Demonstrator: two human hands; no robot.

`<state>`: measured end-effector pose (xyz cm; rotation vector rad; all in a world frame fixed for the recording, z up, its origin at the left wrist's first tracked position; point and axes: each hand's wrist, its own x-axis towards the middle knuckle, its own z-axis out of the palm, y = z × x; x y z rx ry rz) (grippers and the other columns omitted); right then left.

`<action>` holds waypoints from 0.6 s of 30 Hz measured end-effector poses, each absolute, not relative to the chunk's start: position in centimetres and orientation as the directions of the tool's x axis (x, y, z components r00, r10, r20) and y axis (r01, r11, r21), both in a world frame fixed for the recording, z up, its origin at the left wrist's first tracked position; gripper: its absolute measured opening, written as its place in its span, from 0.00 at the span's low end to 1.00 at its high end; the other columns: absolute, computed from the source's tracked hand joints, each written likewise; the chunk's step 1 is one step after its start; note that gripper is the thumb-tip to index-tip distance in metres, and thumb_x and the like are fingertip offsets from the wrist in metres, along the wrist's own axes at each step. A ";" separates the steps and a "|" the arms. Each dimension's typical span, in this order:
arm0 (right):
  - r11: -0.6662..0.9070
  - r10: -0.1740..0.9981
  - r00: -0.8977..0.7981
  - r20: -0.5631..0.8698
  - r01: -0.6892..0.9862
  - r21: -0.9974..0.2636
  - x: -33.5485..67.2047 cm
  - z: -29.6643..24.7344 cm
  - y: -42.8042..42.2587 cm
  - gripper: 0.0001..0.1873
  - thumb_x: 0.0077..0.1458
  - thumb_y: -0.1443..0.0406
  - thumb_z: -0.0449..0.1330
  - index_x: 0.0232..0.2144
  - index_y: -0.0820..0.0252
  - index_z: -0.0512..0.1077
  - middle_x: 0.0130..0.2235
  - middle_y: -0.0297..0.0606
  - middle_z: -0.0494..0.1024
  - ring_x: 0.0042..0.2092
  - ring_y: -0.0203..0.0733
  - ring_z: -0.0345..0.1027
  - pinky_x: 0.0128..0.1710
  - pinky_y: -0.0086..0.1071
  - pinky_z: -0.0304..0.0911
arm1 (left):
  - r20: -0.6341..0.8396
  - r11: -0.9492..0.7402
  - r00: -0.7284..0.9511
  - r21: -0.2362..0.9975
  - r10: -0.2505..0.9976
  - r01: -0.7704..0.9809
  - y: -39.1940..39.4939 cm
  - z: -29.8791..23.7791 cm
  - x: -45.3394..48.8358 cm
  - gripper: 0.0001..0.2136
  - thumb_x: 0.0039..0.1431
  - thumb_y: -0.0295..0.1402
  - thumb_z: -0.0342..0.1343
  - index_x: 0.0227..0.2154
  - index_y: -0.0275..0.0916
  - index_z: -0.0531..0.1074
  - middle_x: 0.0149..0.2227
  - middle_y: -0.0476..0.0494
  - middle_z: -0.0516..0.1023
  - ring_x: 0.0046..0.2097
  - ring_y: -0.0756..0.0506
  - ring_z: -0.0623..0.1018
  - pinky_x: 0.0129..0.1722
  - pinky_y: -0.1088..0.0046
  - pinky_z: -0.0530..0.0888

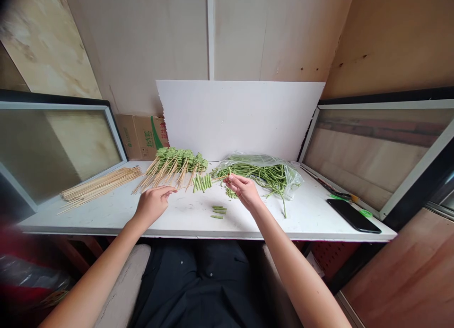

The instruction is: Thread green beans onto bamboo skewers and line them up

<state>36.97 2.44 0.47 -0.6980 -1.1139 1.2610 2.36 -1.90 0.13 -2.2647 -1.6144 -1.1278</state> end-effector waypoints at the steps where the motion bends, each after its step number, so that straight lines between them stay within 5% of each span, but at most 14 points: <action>1: 0.219 0.962 -0.067 0.263 -0.378 -0.900 37.0 0.6 2.3 0.19 0.44 0.51 0.81 0.35 0.55 0.86 0.42 0.42 0.86 0.49 0.49 0.79 0.60 0.46 0.70 | 0.644 -0.418 0.139 0.303 0.752 0.857 -1.9 0.1 2.3 0.18 0.59 0.21 0.53 0.41 0.46 0.86 0.42 0.48 0.88 0.42 0.41 0.86 0.40 0.70 0.78; 18: 0.268 0.959 0.013 0.284 -0.373 -0.888 36.3 1.2 1.8 0.16 0.45 0.52 0.80 0.29 0.53 0.83 0.37 0.38 0.82 0.46 0.44 0.74 0.42 0.34 0.67 | 0.684 -0.477 0.152 0.316 0.714 0.820 -1.9 0.2 2.2 0.19 0.58 0.20 0.52 0.40 0.44 0.85 0.42 0.48 0.88 0.41 0.42 0.85 0.41 0.69 0.78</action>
